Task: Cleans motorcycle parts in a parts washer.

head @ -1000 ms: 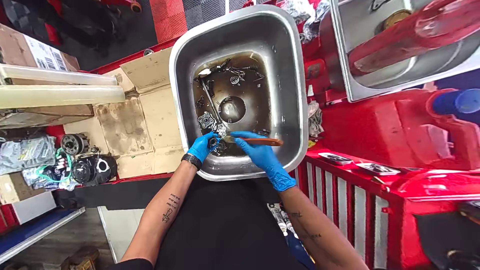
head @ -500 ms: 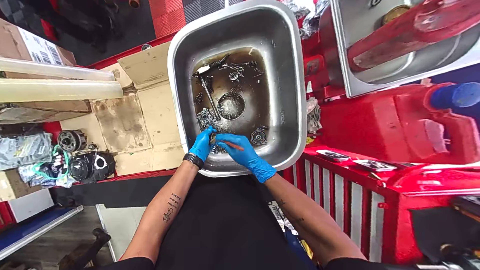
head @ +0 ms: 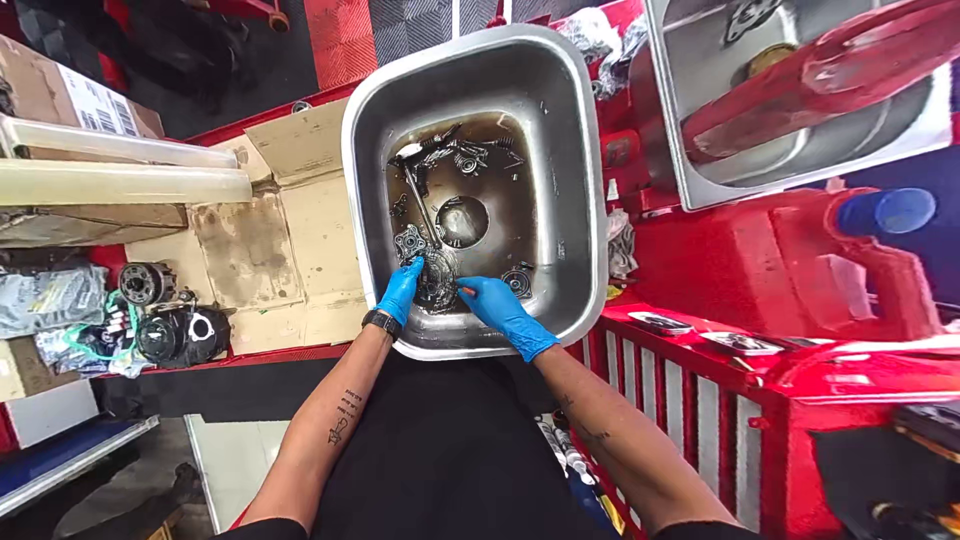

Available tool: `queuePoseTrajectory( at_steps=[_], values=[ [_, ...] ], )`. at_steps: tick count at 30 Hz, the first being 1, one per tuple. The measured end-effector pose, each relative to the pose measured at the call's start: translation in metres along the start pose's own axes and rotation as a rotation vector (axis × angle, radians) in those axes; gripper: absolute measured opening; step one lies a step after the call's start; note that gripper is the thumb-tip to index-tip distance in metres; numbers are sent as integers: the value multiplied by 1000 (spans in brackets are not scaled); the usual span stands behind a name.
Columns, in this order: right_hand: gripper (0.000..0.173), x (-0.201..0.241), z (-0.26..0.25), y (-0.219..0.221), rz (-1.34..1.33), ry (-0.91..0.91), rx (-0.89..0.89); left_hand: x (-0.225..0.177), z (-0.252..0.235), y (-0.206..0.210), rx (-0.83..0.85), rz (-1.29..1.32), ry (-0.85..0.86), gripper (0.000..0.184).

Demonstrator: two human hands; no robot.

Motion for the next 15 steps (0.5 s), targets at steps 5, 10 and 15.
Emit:
queuePoseTrajectory(
  at_steps=[5,10,15],
  values=[
    [27,16,24,-11,-571,-261,-266,4,-5,2,16,375,-112,52],
    [26,15,5,-6,-605,-264,-460,-8,-4,22,80,660,-121,52],
    [27,19,14,-12,-510,-262,-510,-9,-4,31,81,712,-119,51]
  ],
)
Point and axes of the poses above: each hand's wrist, its own z-axis away from the middle knuckle, its own y-axis out of the palm, x = y × z, the point moved 4 cm from there along -z, towards the middle knuckle, and after that the axes turned 15 degrees about x, right-handed, at the moved point
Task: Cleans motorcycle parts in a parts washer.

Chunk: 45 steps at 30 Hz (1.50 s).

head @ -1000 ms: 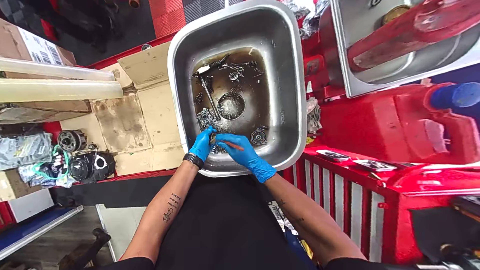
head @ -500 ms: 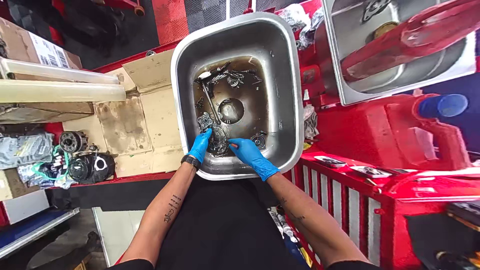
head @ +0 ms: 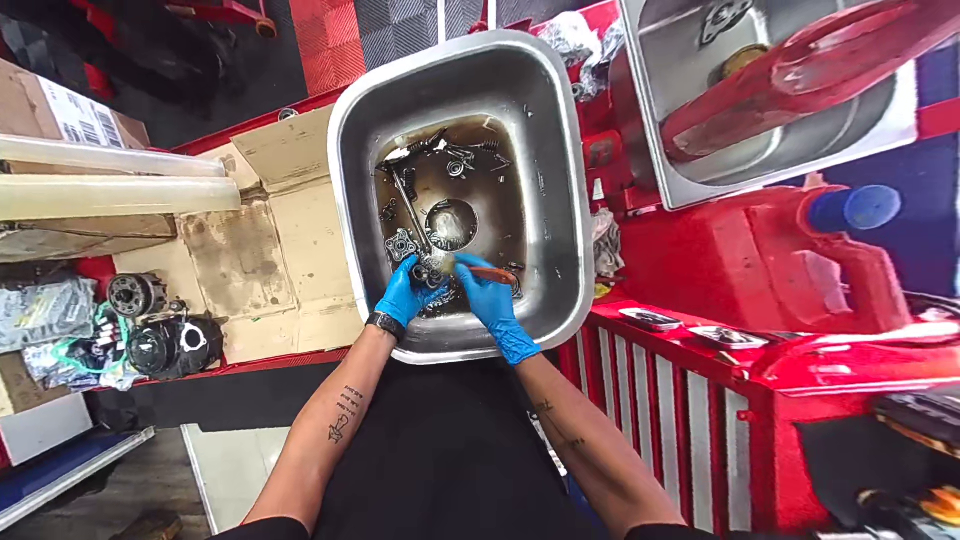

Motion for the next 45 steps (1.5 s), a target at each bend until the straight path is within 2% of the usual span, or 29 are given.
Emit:
queuePoseTrajectory(
  at_steps=[1,4,7,10,13,14,17,20,23,26,29,32,35,38,42,45],
  values=[
    [26,0,-1,-3,-3,-4,-19,0,0,0,4,10,7,50],
    [25,6,8,8,-36,-37,149,-1,3,-1,-27,-26,38,41],
    [26,-2,0,-11,53,-4,20,-7,2,-2,3,3,56,44],
    [25,12,7,6,-21,-58,171,-4,3,-6,-34,-13,59,38],
    [25,1,-3,-5,19,-46,38,-7,2,-3,23,13,61,44],
    [24,5,-5,-5,-12,-46,37,-9,3,-3,29,17,69,44],
    [23,11,6,15,-59,-135,186,-6,3,-3,-3,10,80,41],
    [24,-1,-4,3,16,-95,61,-11,3,-3,-6,50,72,48],
    [24,4,6,16,-23,-161,197,-6,3,-9,-24,-6,90,41],
    [23,-2,-5,6,20,-117,79,-10,4,-6,-1,49,94,46],
    [23,18,6,32,-10,-283,211,-4,3,-8,18,2,137,43],
    [22,16,-7,27,53,-292,76,-7,4,-4,9,49,136,44],
    [23,22,8,42,16,-341,197,0,3,-10,13,44,128,44],
    [21,11,-5,25,36,-263,63,-8,8,-4,-29,99,128,43],
    [22,18,13,45,16,-267,314,-6,5,-7,-34,17,131,44],
    [24,-13,12,27,295,-29,326,-9,0,-16,-67,29,118,42]
  ],
)
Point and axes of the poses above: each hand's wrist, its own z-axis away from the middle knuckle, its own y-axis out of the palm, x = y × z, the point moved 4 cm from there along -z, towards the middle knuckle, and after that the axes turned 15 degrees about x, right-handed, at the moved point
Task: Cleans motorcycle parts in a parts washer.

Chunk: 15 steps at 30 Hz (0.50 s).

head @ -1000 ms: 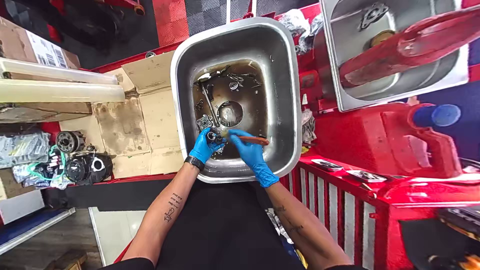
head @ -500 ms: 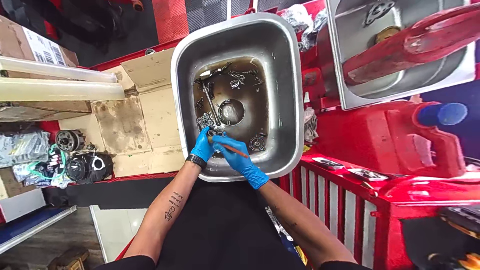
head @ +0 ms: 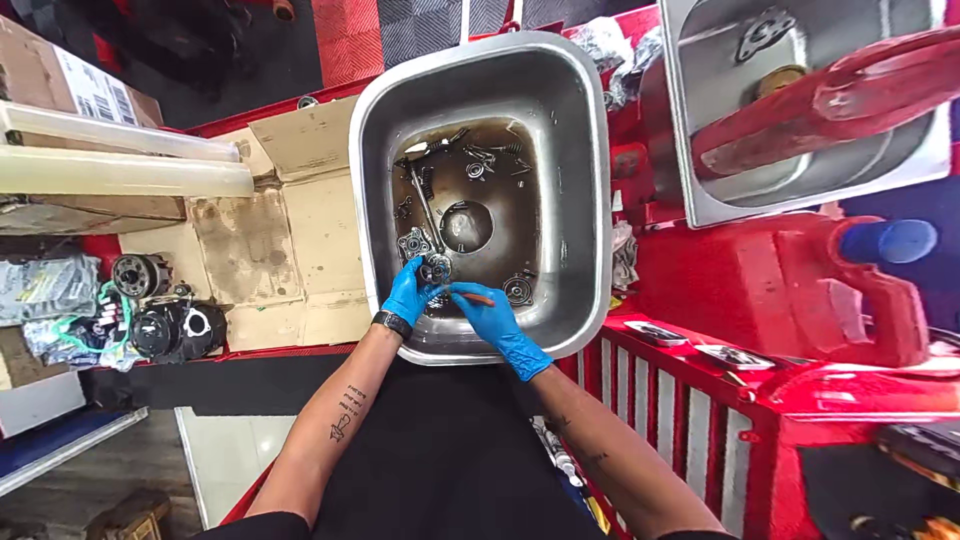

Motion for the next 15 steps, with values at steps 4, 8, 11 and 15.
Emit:
queuePoseTrajectory(
  at_steps=[4,8,11,15],
  values=[
    [25,-16,11,17,212,252,444,-4,-7,0,73,-108,37,41],
    [30,-14,15,-34,-158,239,247,-14,-3,0,274,-627,218,35],
    [25,-7,9,-72,-541,68,-34,-14,1,6,312,-1245,266,49],
    [16,15,-6,-57,-484,-82,-19,0,11,16,395,-1522,278,50]
  ],
)
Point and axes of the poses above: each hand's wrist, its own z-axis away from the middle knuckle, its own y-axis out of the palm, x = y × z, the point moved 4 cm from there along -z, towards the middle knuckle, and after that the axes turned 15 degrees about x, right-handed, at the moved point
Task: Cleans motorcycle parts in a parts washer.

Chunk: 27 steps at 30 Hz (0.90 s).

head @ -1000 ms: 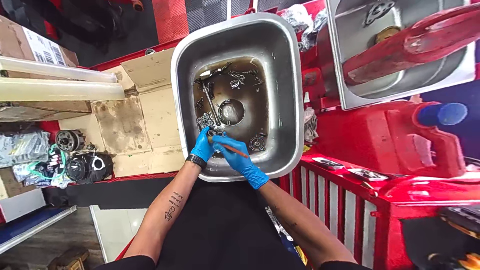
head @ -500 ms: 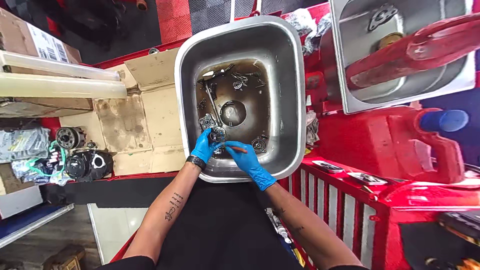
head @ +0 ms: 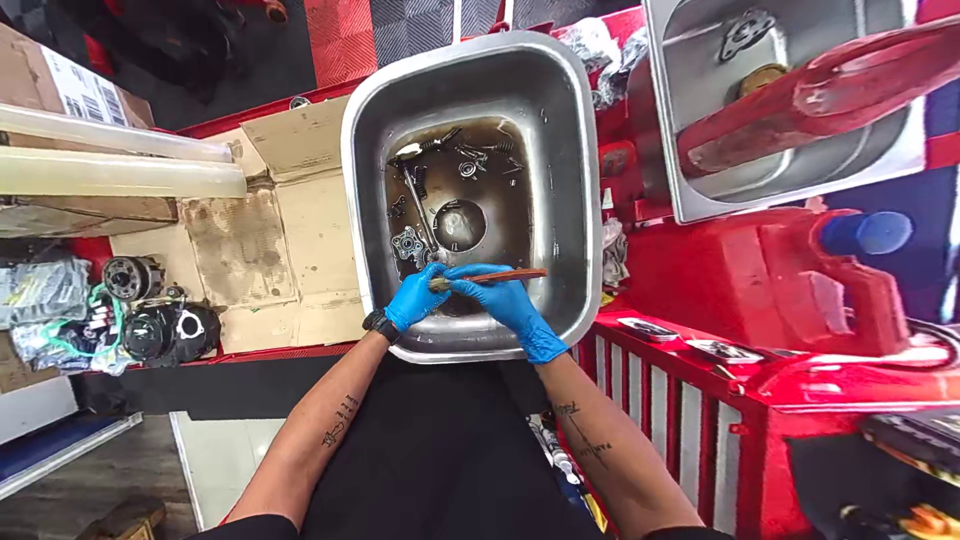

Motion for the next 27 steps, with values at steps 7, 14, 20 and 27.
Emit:
queuePoseTrajectory(
  at_steps=[7,14,20,27],
  values=[
    [18,3,2,-5,138,33,49,1,5,2,115,176,81,48],
    [18,4,-3,-22,226,81,-19,8,4,-6,189,321,132,45],
    [17,6,-10,-8,154,41,-25,4,4,-10,169,434,140,44],
    [17,-3,-13,-12,133,51,-90,12,7,-10,130,647,94,39]
  ],
)
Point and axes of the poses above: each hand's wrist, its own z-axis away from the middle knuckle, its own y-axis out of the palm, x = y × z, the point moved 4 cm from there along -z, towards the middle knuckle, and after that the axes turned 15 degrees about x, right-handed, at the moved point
